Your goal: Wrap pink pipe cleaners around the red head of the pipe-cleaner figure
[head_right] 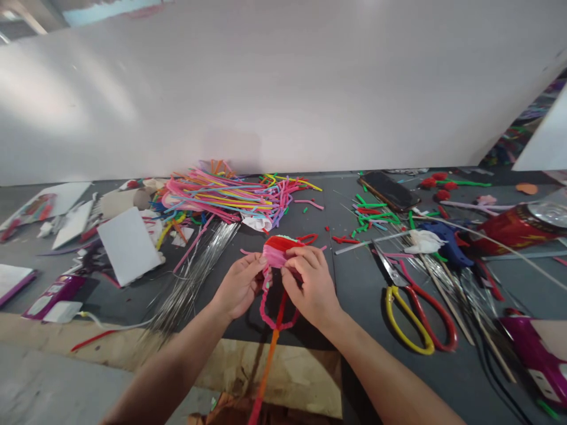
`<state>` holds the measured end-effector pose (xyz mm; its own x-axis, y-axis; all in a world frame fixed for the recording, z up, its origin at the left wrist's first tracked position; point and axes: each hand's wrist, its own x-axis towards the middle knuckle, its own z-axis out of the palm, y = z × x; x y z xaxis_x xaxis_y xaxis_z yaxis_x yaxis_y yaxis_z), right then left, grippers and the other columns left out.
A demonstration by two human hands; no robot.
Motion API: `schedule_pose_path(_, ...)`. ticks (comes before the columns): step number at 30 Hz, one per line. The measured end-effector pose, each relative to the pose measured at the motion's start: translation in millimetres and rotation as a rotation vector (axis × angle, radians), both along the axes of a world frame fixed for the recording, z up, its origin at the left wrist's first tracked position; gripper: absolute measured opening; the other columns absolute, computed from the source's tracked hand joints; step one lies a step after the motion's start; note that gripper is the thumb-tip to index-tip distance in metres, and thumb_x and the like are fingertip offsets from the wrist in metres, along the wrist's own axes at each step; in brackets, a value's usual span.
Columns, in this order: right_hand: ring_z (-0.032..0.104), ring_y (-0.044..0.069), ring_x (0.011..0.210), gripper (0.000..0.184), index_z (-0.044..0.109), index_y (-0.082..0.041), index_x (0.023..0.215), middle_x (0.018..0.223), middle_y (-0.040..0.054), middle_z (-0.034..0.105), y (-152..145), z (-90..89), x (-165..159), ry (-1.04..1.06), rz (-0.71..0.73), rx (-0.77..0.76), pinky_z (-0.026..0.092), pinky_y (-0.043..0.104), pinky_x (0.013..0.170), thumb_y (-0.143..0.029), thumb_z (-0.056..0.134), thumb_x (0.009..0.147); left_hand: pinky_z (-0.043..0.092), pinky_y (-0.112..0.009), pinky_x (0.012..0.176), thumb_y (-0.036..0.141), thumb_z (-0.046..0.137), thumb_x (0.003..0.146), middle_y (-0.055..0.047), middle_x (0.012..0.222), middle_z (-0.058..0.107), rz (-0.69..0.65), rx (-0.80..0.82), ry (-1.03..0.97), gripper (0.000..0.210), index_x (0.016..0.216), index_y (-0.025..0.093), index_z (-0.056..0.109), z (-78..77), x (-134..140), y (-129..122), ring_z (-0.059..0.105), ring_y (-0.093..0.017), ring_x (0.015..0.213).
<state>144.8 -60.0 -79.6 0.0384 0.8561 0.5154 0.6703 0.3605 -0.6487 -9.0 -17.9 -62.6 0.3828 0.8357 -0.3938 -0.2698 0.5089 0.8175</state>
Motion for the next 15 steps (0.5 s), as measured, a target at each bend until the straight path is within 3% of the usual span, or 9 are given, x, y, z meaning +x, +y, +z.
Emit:
schedule_pose_path(6, 0.058, 0.02, 0.086, 0.01, 0.061, -0.023, 0.082, 0.09, 0.0047, 0.066, 0, 0.8, 5, -0.016, 0.009, -0.023, 0.039, 0.042, 0.09, -0.024, 0.052, 0.085, 0.041, -0.017, 0.05, 0.03, 0.074, 0.067, 0.002, 0.06, 0.056, -0.052, 0.011, -0.033, 0.023, 0.075, 0.013, 0.06, 3.0, -3, 2, 0.05, -0.006, 0.05)
schedule_pose_path(11, 0.061, 0.019, 0.08, 0.009, 0.062, -0.022, 0.082, 0.082, 0.004, 0.069, -2, 6.1, 9, -0.05, 0.008, 0.003, 0.043, 0.036, 0.079, -0.024, 0.054, 0.085, 0.046, -0.018, 0.056, 0.024, 0.08, 0.06, -0.002, 0.071, 0.064, -0.13, -0.009, 0.033, 0.029, 0.083, 0.012, 0.067, 8.7, -6, 4, 0.056, -0.007, 0.057)
schedule_pose_path(15, 0.064, 0.016, 0.072, 0.01, 0.063, -0.023, 0.083, 0.077, 0.0023, 0.07, -6, 11.7, 7, -0.024, 0.008, 0.016, 0.047, 0.029, 0.068, -0.022, 0.053, 0.085, 0.042, -0.016, 0.046, 0.028, 0.08, 0.059, 0.0, 0.062, 0.06, -0.135, 0.063, 0.083, 0.027, 0.076, 0.012, 0.067, 5.7, -6, 4, 0.052, -0.006, 0.05)
